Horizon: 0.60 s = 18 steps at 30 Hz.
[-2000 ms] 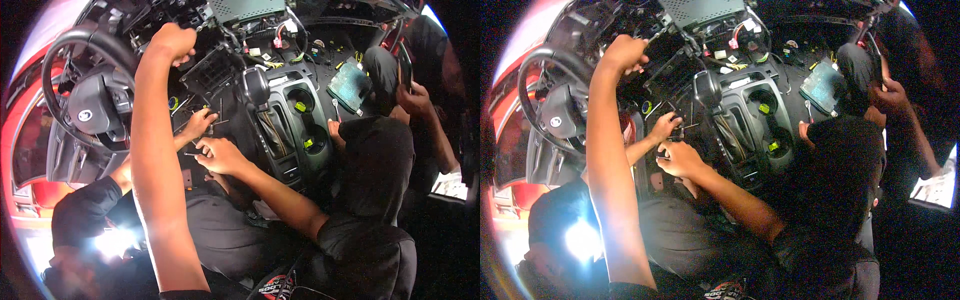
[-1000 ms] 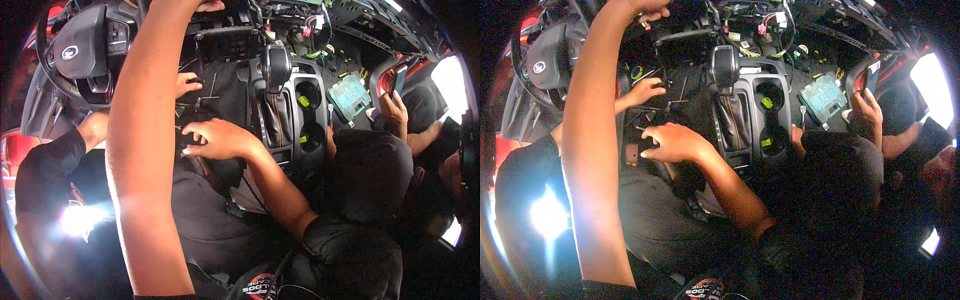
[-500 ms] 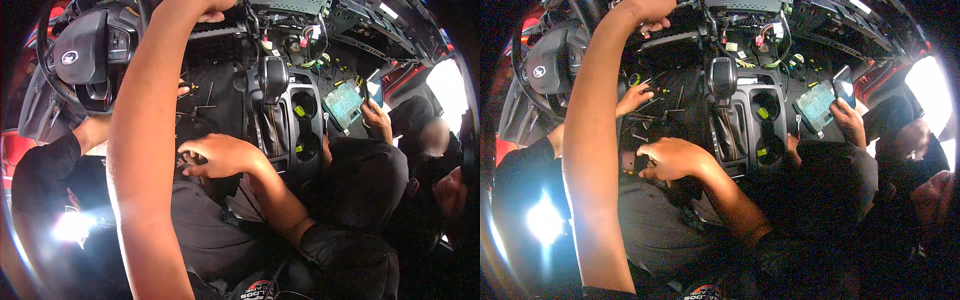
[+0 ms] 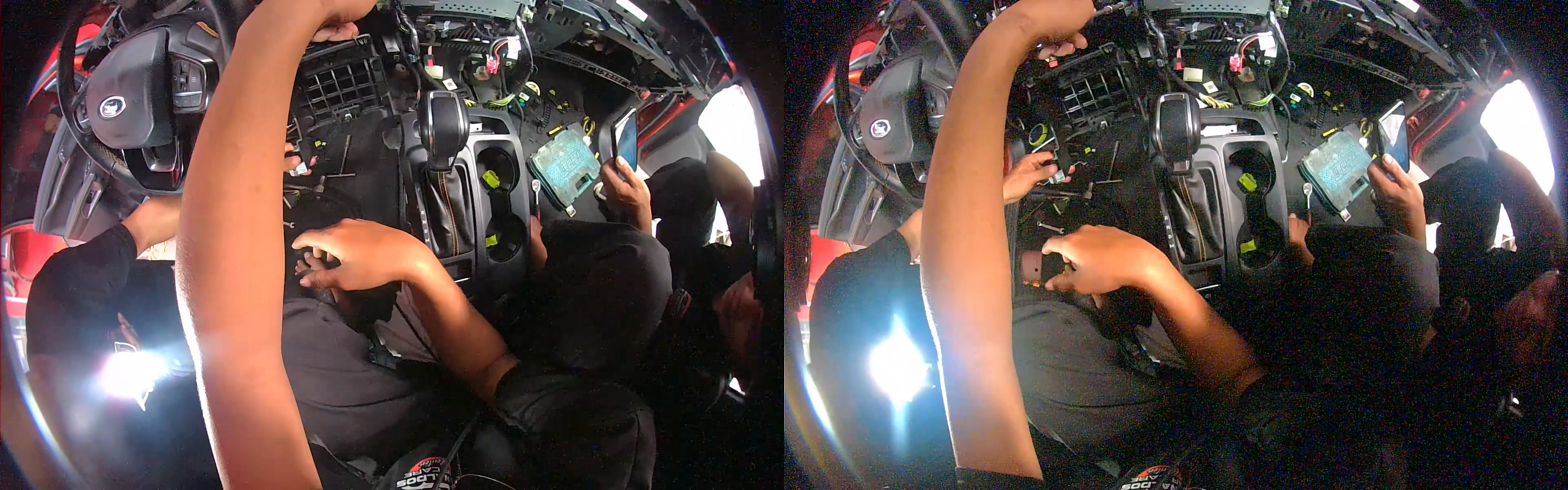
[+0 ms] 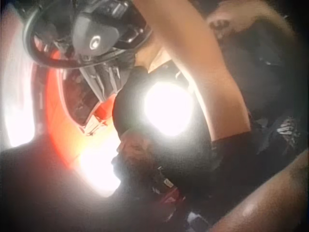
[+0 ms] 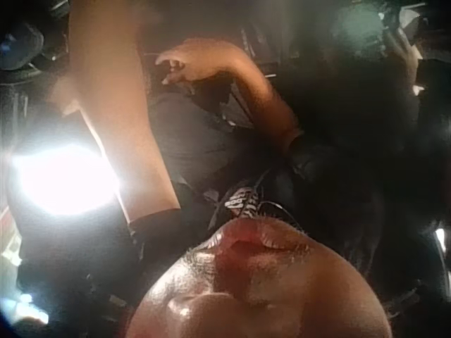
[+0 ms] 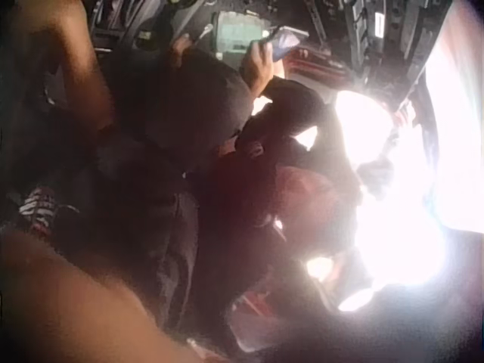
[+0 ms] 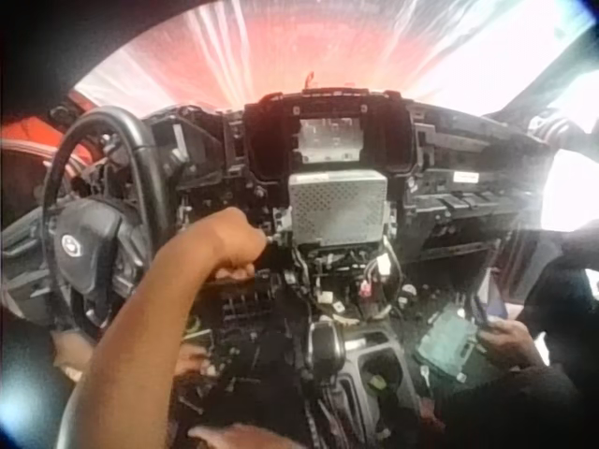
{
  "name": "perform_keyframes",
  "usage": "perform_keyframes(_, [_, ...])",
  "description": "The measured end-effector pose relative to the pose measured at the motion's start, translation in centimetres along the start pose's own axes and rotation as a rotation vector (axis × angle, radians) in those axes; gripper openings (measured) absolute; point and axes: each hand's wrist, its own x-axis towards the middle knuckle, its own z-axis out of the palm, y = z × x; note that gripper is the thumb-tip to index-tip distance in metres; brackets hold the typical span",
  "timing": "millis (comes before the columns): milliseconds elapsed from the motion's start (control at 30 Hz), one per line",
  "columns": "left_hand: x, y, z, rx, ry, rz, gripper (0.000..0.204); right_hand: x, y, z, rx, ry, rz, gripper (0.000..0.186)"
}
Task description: The person installs a car stereo unit into the dashboard, connecting wires and securing the unit with screws. A coworker assists by holding the unit and handing tools.
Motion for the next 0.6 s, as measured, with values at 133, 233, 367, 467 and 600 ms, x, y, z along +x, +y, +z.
perform_keyframes(133, [-1.1,0.9,-0.1,-0.015,0.016,-0.053,0.028,-0.1,0.3,0.1,0.004,0.016,-0.004,0.050])
perform_keyframes(233, [-1.4,1.1,-0.2,0.052,0.024,-0.059,0.028,-0.1,0.3,0.0,0.024,-0.017,0.052,0.050])
perform_keyframes(367, [-1.2,-0.1,-0.5,0.003,0.012,0.100,0.028,0.0,0.1,0.1,0.022,-0.024,0.064,0.050])
perform_keyframes(467, [-1.3,-0.6,-0.8,-0.030,0.014,0.061,0.029,0.2,-0.4,0.2,0.003,-0.050,0.057,0.050])
perform_keyframes(600, [-1.6,1.4,0.1,-0.078,-0.014,0.069,0.029,-0.7,0.9,-1.0,-0.031,0.043,0.062,0.051])
